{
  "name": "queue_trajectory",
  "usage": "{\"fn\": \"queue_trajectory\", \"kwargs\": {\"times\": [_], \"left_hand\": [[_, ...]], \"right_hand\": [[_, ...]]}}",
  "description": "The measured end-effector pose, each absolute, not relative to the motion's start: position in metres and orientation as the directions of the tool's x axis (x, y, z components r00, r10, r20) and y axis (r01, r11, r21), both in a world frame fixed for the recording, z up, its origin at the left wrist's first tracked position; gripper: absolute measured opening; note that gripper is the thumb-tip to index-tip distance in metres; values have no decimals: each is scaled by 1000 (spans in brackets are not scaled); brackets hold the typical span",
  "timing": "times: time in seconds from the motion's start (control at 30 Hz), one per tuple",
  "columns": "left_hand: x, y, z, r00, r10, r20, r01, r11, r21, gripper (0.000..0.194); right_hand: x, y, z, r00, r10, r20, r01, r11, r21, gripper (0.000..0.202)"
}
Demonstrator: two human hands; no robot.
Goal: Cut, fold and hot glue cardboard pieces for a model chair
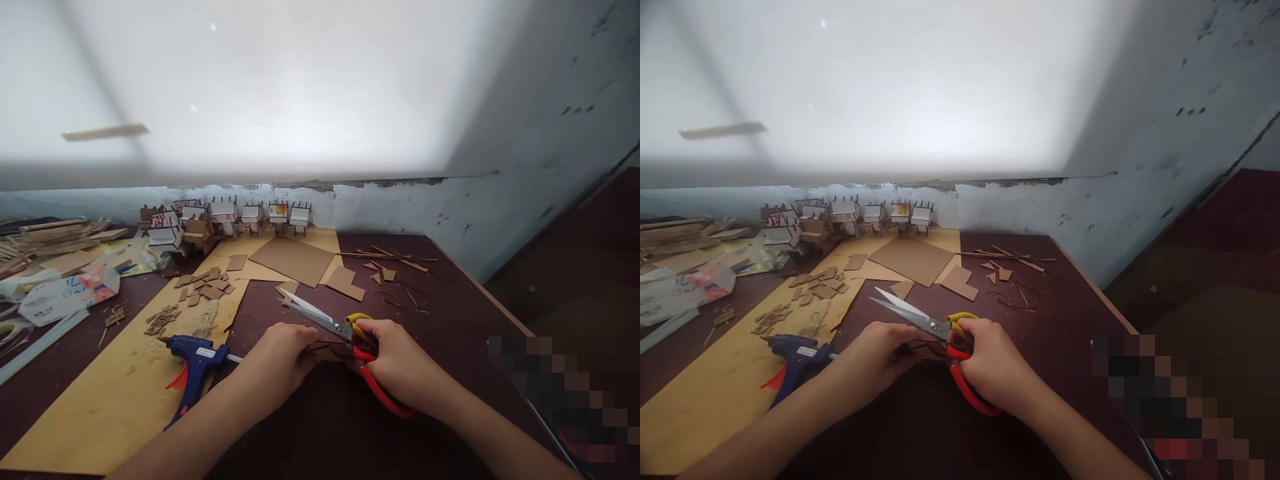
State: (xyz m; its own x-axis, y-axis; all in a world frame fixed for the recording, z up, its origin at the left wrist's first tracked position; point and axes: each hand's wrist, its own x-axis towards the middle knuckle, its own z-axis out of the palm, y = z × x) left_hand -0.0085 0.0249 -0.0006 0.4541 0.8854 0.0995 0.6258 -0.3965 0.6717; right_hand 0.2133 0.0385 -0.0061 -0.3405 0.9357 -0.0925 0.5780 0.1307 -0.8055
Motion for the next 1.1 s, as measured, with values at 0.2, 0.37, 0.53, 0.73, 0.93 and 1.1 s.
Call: {"fn": "queue_trajectory", "kwargs": {"times": [0.2, 0.37, 0.53, 0.73, 0.93, 1.1], "left_hand": [[-7, 26, 0, 450, 889, 86, 625, -382, 680, 37], [-5, 26, 3, 435, 897, 72, 614, -354, 705, 41], [-5, 25, 0, 398, 916, 58, 592, -304, 747, 43], [-7, 22, 4, 258, 964, 59, 474, -180, 862, 18], [-4, 19, 17, 43, 997, 70, 192, -77, 978, 23], [-1, 15, 18, -18, 996, 91, 91, -89, 992, 22]], "right_hand": [[212, 38, -7, -332, 940, -83, 593, 140, -793, 14], [211, 37, -6, -319, 945, -76, 598, 138, -789, 15], [211, 37, -7, -339, 938, -76, 564, 138, -814, 10], [212, 39, 2, -398, 910, -114, 390, 55, -919, 18], [210, 37, 12, -414, 888, -198, -16, -224, -974, 29], [205, 27, 9, -380, 887, -262, -128, -331, -935, 24]]}}
